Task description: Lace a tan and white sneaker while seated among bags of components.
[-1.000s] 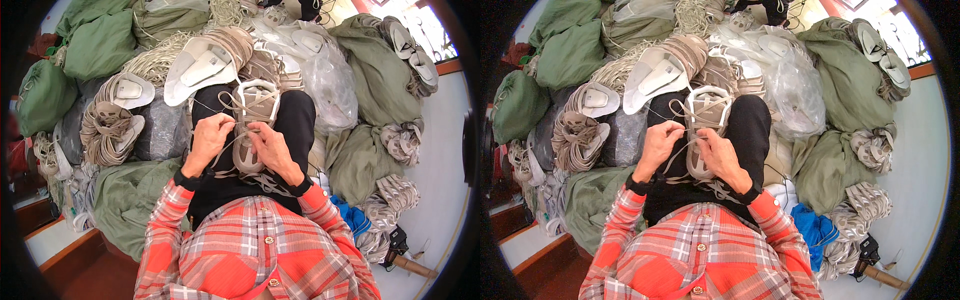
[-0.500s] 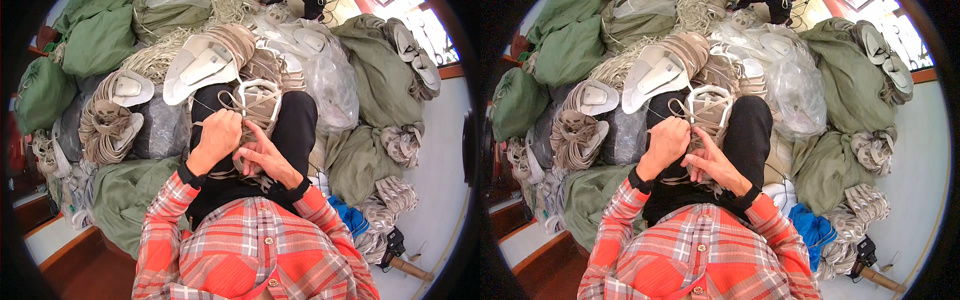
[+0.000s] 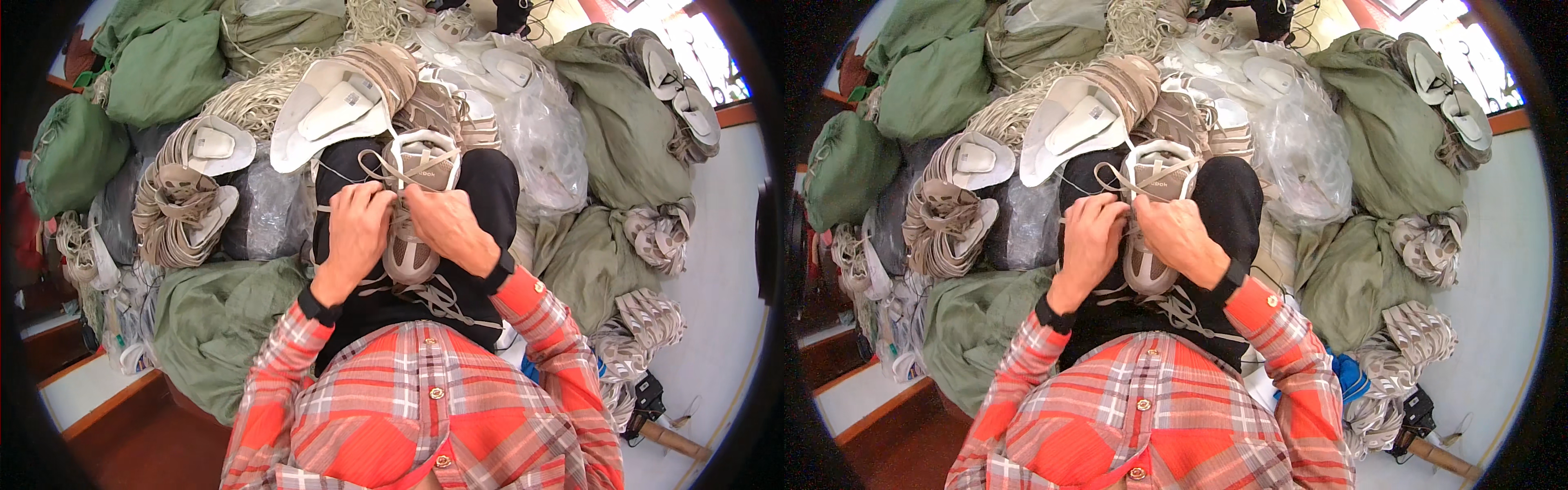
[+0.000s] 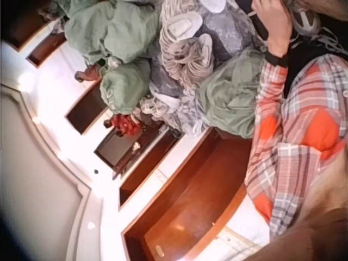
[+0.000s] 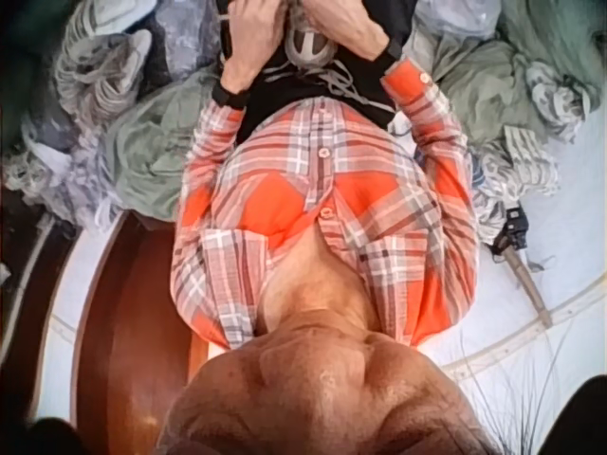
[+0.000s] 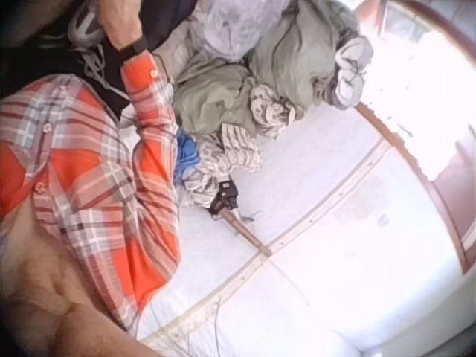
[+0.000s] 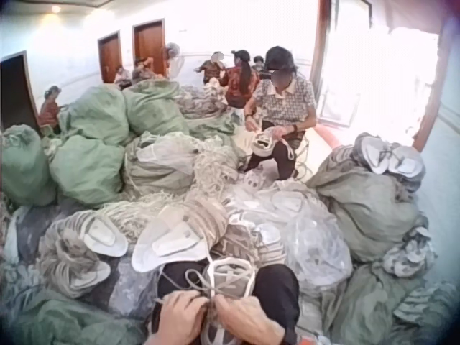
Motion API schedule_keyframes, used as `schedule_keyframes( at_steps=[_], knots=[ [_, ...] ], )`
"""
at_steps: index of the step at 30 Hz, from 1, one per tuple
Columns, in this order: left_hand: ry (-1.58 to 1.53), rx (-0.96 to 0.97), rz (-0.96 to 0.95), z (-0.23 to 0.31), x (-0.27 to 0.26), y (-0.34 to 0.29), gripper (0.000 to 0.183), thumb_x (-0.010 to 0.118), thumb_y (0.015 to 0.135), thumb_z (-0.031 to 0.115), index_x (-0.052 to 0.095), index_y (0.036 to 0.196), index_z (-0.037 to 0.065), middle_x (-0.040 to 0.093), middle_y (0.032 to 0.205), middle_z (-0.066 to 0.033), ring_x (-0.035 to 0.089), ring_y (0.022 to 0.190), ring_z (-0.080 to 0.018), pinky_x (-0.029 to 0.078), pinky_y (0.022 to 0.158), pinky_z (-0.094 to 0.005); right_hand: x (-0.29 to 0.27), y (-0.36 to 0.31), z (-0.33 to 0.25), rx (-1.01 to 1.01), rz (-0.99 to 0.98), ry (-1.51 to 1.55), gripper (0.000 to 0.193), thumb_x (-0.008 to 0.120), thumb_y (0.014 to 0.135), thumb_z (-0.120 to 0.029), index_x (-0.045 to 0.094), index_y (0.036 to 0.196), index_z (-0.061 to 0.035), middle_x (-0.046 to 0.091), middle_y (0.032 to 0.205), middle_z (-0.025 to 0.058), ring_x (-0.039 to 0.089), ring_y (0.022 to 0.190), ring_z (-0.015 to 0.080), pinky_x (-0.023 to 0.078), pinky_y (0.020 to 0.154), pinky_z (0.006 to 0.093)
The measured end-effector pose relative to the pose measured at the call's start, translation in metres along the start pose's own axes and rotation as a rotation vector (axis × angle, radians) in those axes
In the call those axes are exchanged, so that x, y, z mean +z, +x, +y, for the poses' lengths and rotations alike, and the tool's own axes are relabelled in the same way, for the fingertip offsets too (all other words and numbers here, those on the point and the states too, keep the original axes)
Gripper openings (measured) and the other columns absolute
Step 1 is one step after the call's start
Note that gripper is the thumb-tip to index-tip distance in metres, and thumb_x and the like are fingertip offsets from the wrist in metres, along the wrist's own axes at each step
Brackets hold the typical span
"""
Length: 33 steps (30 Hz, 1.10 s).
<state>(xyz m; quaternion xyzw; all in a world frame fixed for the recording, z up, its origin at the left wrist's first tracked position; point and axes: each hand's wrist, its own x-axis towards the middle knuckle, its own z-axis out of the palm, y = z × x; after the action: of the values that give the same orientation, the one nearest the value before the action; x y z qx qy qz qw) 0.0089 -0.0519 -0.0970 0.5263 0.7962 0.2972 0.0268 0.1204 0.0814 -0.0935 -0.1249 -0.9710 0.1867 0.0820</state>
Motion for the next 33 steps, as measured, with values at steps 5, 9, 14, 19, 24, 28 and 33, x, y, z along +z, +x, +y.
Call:
schedule_keyframes(
  at_steps=[5, 9, 14, 19, 24, 28, 33],
  knots=[
    [0.215, 0.202, 0.054, -0.003, 0.001, -0.019, 0.011, 0.063, 0.078, 0.012, 0.059, 0.088, 0.009, 0.051, 0.106, -0.0076, 0.047, 0.106, -0.0279, 0.032, 0.091, -0.0441, -0.071, -0.015, 0.029, 0.333, 0.24, 0.083, 0.011, 0.056, 0.086, -0.007, 0.048, 0.092, -0.0019, 0.064, 0.072, 0.0164, 0.068, 0.068, 0.0282, 0.052, 0.052, 0.0369],
    [0.117, 0.035, 0.071, 0.001, -0.007, -0.004, 0.004, 0.059, 0.084, 0.008, 0.059, 0.087, 0.005, 0.056, 0.087, -0.0062, 0.055, 0.09, -0.024, 0.041, 0.08, -0.0337, -0.058, -0.003, 0.03, 0.479, 0.231, 1.349, 0.014, 0.053, 0.094, -0.013, 0.047, 0.094, -0.0008, 0.064, 0.093, 0.0184, 0.068, 0.085, 0.0271, 0.057, 0.065, 0.0355],
    [-0.746, -0.493, -0.148, 0.004, -0.016, 0.013, 0.011, 0.059, 0.088, 0.007, 0.065, 0.093, 0.001, 0.062, 0.076, -0.0095, 0.061, 0.071, -0.0193, 0.044, 0.063, -0.025, -0.033, 0.016, 0.019, 0.323, 0.263, 1.94, 0.013, 0.054, 0.095, -0.01, 0.051, 0.102, 0.0012, 0.061, 0.109, 0.0188, 0.06, 0.109, 0.0277, 0.053, 0.09, 0.0358],
    [-0.304, -0.171, -0.133, -0.026, -0.024, 0.008, 0.016, 0.064, 0.085, 0.015, 0.068, 0.097, 0.006, 0.06, 0.076, -0.0137, 0.061, 0.069, -0.0259, 0.047, 0.062, -0.0336, -0.031, 0.007, 0.023, 0.385, 0.293, 1.744, 0.015, 0.056, 0.093, -0.009, 0.056, 0.104, 0.0007, 0.064, 0.103, 0.0141, 0.066, 0.093, 0.0211, 0.057, 0.079, 0.0326],
    [-0.172, -0.169, -0.307, -0.029, -0.047, 0.011, 0.015, 0.065, 0.083, 0.018, 0.065, 0.077, 0.004, 0.061, 0.075, -0.0093, 0.06, 0.071, -0.0256, 0.045, 0.063, -0.0344, -0.064, -0.059, 0.106, 0.015, 0.722, 1.74, 0.016, 0.057, 0.082, 0.0, 0.056, 0.098, 0.0002, 0.063, 0.099, 0.0143, 0.064, 0.093, 0.0258, 0.055, 0.08, 0.0381],
    [-0.686, 0.058, -0.367, -0.033, -0.043, 0.014, 0.018, 0.069, 0.08, 0.018, 0.063, 0.069, 0.005, 0.06, 0.073, -0.0013, 0.053, 0.078, -0.0166, 0.039, 0.072, -0.029, -0.176, -0.212, 0.226, 0.296, 1.388, 1.435, 0.004, 0.052, 0.086, 0.009, 0.052, 0.09, 0.008, 0.059, 0.092, 0.0154, 0.062, 0.092, 0.0246, 0.046, 0.103, 0.0418],
    [-0.629, 0.031, -0.389, -0.036, -0.022, 0.017, 0.013, 0.072, 0.077, 0.018, 0.066, 0.072, 0.009, 0.062, 0.08, 0.0008, 0.049, 0.079, -0.0157, 0.035, 0.078, -0.0322, -0.195, -0.252, 0.226, 0.453, 1.488, 1.329, 0.005, 0.046, 0.085, 0.013, 0.05, 0.088, 0.012, 0.058, 0.093, 0.0166, 0.061, 0.092, 0.0259, 0.044, 0.105, 0.043]
  ],
)
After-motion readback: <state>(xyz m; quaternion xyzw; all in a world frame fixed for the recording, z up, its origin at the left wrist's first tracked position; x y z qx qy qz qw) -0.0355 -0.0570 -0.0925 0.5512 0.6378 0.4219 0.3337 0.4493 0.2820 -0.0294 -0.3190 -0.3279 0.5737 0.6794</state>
